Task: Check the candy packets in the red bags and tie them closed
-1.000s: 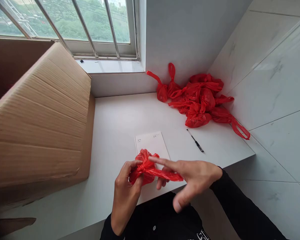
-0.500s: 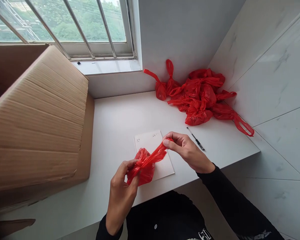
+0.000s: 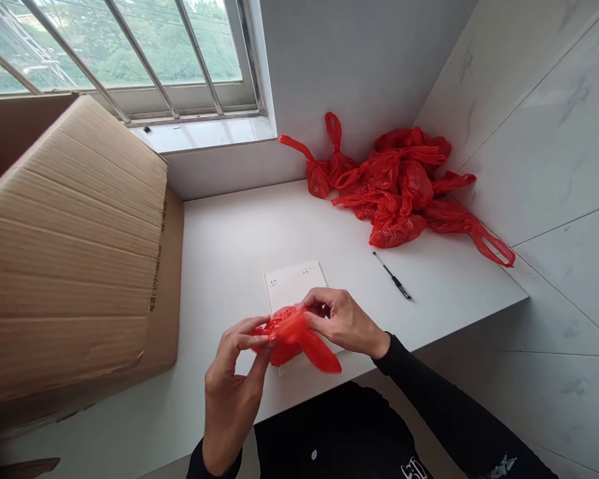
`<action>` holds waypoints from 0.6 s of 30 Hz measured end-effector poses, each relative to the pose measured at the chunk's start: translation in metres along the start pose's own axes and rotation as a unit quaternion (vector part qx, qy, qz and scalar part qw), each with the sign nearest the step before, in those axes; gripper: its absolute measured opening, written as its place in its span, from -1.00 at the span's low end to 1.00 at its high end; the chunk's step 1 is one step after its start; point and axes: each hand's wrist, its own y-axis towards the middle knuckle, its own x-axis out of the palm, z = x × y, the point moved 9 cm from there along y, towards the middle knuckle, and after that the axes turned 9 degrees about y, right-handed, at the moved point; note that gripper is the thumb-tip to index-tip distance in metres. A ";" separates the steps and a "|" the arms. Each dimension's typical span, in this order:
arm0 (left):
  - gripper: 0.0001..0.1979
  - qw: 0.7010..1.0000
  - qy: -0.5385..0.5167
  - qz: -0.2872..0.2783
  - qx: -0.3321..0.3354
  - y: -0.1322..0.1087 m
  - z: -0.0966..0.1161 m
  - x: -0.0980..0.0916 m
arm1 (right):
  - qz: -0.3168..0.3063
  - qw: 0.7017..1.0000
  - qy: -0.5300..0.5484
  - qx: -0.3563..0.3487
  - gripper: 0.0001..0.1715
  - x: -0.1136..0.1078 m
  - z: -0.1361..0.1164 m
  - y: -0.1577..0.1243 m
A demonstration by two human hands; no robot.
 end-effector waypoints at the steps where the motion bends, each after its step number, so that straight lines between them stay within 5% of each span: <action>1: -0.93 1.000 0.010 0.023 0.009 -0.001 -0.002 -0.007 | 0.017 1.000 -0.016 0.005 -0.82 -0.006 0.001 -0.001; 4: -0.94 0.997 0.044 0.069 -0.013 -0.003 -0.012 -0.022 | 0.066 0.995 -0.080 0.014 -0.82 -0.023 0.003 -0.004; 7: -0.82 0.995 0.079 0.067 -0.012 -0.002 -0.009 -0.020 | 0.091 0.983 -0.149 -0.051 -0.77 -0.026 -0.009 -0.008; 9: -0.64 0.994 0.096 0.041 0.026 0.000 0.003 -0.011 | 0.071 0.979 -0.161 -0.106 -0.60 -0.016 -0.021 -0.010; 11: -0.57 0.993 0.101 0.015 0.057 0.002 0.012 -0.001 | 0.034 0.979 -0.157 -0.125 -0.66 -0.005 -0.026 -0.010; 15: -0.79 0.996 0.068 0.032 0.049 -0.001 0.006 -0.002 | 0.031 0.984 -0.139 -0.104 -0.93 -0.005 -0.025 -0.010; 18: -0.89 0.996 0.056 0.069 -0.006 -0.007 -0.009 -0.012 | 0.087 0.989 -0.106 -0.063 -0.88 -0.020 -0.018 -0.015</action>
